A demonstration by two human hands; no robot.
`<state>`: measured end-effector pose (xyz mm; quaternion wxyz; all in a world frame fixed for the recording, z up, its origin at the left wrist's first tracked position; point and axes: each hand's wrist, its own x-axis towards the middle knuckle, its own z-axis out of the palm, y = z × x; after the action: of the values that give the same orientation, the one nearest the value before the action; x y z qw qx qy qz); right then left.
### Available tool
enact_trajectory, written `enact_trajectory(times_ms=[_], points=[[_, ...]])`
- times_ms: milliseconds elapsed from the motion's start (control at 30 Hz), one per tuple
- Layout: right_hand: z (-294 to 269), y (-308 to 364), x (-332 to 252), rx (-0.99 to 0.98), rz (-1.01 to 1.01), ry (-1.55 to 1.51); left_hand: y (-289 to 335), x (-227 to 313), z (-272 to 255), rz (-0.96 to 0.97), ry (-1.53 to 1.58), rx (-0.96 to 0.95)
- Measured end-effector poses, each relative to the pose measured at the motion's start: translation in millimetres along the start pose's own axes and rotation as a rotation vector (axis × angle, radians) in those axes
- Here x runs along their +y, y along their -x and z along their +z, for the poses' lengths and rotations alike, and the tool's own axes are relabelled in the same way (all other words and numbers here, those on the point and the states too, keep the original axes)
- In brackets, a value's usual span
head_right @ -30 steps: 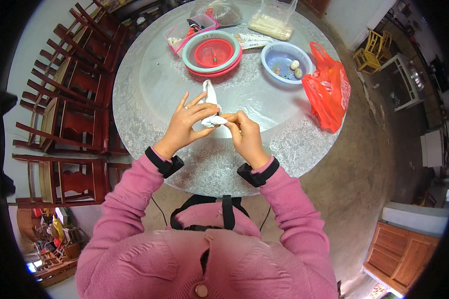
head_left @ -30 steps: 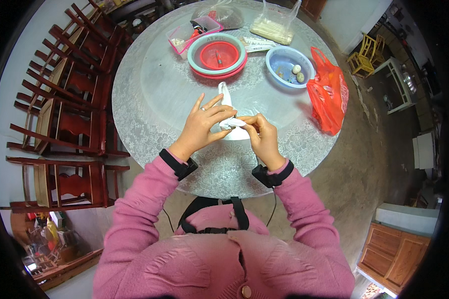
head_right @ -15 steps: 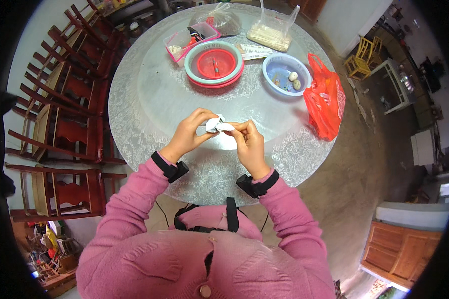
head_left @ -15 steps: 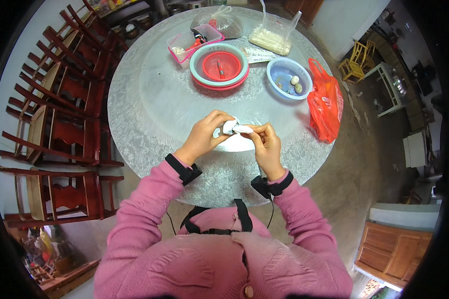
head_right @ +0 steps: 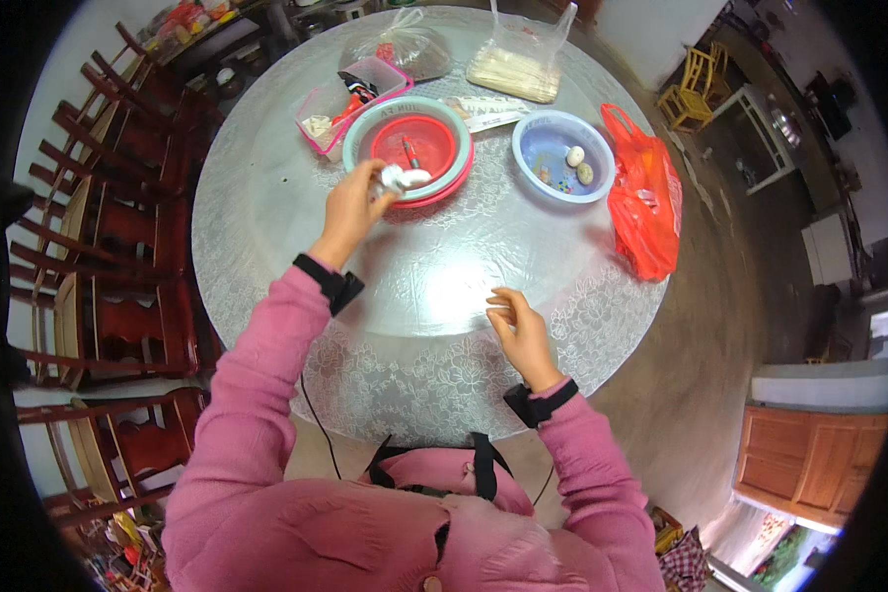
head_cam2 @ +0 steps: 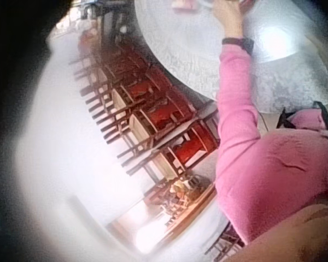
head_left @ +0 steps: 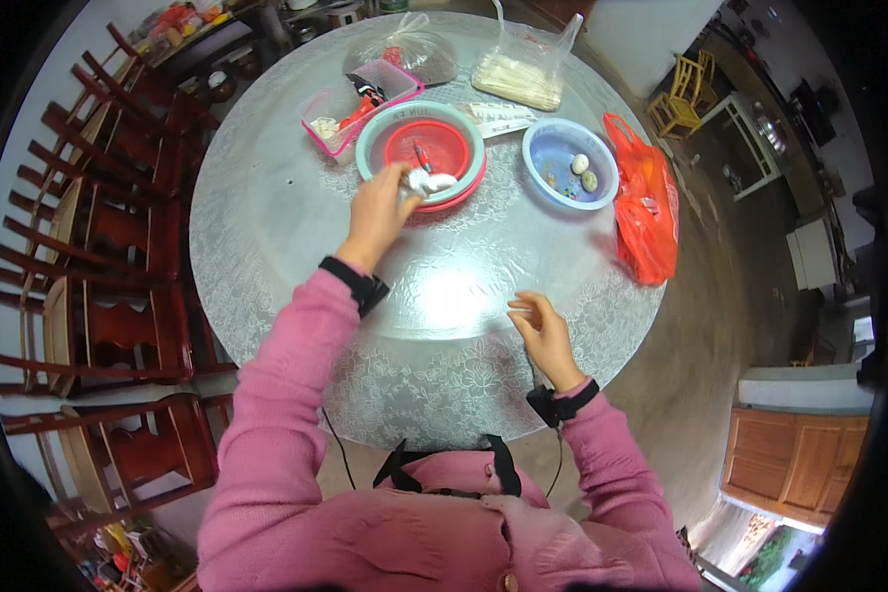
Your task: The person wipes a round table with a gray sponge, moving items like a plastic container, bowls, and a bag to reach different areas. They then open a white plastic bag, remove a white cloth, and continue wiping the table surface.
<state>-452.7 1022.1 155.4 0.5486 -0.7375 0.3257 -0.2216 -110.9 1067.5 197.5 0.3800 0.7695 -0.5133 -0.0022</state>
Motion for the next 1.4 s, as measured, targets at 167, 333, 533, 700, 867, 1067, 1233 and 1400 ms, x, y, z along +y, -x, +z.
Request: enact_trajectory(times_ms=[167, 333, 533, 700, 867, 1067, 1233, 1400], points=[[-25.9, 46.6, 55.5, 0.052, 0.056, 0.336, -55.0, -46.2, 46.1, 0.180, -0.342, 0.085], [-34.7, 95.6, 101.5, 0.062, 0.010, 0.565, -79.5, -65.8, 87.8, 0.154, -0.408, -0.052], [-12.7, 118.1, 131.0, 0.118, 0.142, 0.580, -74.7, -68.1, 100.7, 0.217, -0.368, -0.102], [0.9, 104.0, 146.3, 0.208, 0.217, 0.591, -25.9, -42.4, 93.2, 0.276, -0.094, 0.051], [6.6, 99.9, 154.5, 0.238, 0.155, 0.782, 84.2, -6.2, 99.1, 0.158, 0.077, -0.045], [3.4, 95.5, 157.8, 0.261, 0.195, 0.750, 163.1, 19.4, 117.7, -0.066, 0.109, -0.161], [-6.0, 90.3, 162.1, 0.452, 0.134, 0.860, 177.7, 19.1, 122.3, -0.130, 0.133, -0.185], [-11.5, 91.2, 173.6, 0.469, 0.206, 0.843, 181.0, 14.8, 127.2, -0.138, 0.120, -0.201]])
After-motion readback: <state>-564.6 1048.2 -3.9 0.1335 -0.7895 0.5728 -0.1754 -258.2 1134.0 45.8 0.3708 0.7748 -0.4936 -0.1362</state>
